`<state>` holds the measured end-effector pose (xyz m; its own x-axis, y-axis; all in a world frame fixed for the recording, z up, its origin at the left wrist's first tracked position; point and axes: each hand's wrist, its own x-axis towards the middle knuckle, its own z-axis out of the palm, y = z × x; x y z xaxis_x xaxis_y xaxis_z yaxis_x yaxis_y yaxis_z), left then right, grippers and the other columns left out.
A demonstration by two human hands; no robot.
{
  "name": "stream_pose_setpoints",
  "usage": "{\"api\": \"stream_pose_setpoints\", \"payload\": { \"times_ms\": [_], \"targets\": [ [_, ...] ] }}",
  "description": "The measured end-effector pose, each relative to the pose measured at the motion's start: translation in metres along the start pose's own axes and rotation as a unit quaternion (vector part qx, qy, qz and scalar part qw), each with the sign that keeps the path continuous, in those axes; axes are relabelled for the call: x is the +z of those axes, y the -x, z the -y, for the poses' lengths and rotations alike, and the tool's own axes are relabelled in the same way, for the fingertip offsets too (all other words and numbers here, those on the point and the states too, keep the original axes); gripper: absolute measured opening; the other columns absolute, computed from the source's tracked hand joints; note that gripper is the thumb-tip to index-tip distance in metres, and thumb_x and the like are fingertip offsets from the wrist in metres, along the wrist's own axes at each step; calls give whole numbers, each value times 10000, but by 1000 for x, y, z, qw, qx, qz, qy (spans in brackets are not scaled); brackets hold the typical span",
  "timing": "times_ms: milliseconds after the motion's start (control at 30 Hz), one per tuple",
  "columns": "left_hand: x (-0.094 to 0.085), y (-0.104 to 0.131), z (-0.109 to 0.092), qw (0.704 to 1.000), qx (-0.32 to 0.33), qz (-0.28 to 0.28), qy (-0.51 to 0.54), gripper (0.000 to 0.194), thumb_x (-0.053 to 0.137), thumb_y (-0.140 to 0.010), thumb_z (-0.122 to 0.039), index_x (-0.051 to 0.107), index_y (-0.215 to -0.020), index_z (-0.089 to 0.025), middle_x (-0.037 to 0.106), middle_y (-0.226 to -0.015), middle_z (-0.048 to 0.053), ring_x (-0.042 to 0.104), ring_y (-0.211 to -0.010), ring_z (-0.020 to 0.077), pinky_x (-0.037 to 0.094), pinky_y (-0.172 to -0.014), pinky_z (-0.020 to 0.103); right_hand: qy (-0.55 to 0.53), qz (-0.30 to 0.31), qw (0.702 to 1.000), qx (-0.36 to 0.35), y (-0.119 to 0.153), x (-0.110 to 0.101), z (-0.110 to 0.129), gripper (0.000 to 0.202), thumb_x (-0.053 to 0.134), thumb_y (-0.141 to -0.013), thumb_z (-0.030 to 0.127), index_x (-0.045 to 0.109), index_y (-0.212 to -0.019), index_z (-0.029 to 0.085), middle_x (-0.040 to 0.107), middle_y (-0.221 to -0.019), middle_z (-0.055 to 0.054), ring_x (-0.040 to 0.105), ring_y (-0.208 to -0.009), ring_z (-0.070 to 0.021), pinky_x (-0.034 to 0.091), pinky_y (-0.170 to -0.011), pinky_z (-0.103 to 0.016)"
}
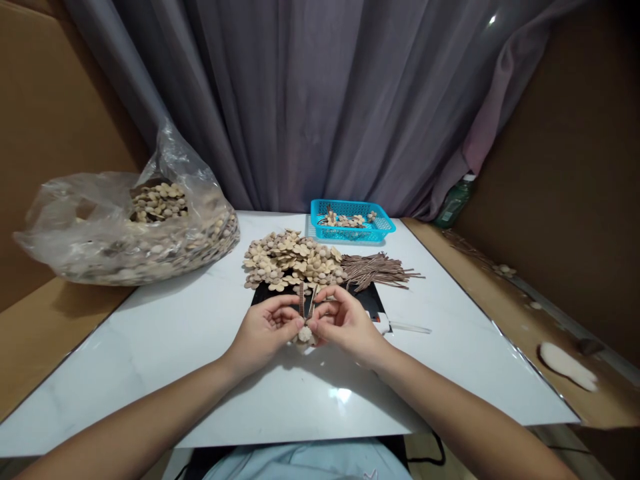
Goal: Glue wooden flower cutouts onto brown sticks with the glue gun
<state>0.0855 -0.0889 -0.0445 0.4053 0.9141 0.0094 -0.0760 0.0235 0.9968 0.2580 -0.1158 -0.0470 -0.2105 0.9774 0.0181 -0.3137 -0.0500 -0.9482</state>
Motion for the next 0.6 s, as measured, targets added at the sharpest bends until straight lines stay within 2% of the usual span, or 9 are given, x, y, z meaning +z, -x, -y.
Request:
{"api": "stream_pose_setpoints", "payload": {
  "times_ms": [167, 367, 600],
  "targets": [
    [-2, -1, 4, 1000, 20, 3, -19, 355, 736, -711, -292, 620, -1002, -125, 696, -694, 20, 648, -620, 137, 535, -622, 246, 6, -7, 1000, -8, 0, -1, 0, 394, 770, -675, 229, 477, -937, 206, 617, -656, 62, 568, -478, -67, 486, -490, -188],
    [-4, -2, 7, 999, 22, -10, -33, 368, 759, -690, -320, 649, -986, -131, 736, -846, 80, 691, -777, 193, 562, -719, 296, 15, -14, 1000, -22, 0, -1, 1, 391, 760, -682, 244, 464, -935, 212, 611, -655, 64, 564, -472, -72, 467, -487, -194],
    [-3, -1, 2, 999, 4, -21, -36, 254, 777, -670, -304, 663, -809, -124, 704, -702, 30, 638, -616, 132, 512, -591, 223, 31, 5, 999, -19, 1, 1, 1, 390, 755, -685, 239, 457, -935, 214, 617, -667, 58, 574, -481, -76, 464, -499, -201]
  ]
}}
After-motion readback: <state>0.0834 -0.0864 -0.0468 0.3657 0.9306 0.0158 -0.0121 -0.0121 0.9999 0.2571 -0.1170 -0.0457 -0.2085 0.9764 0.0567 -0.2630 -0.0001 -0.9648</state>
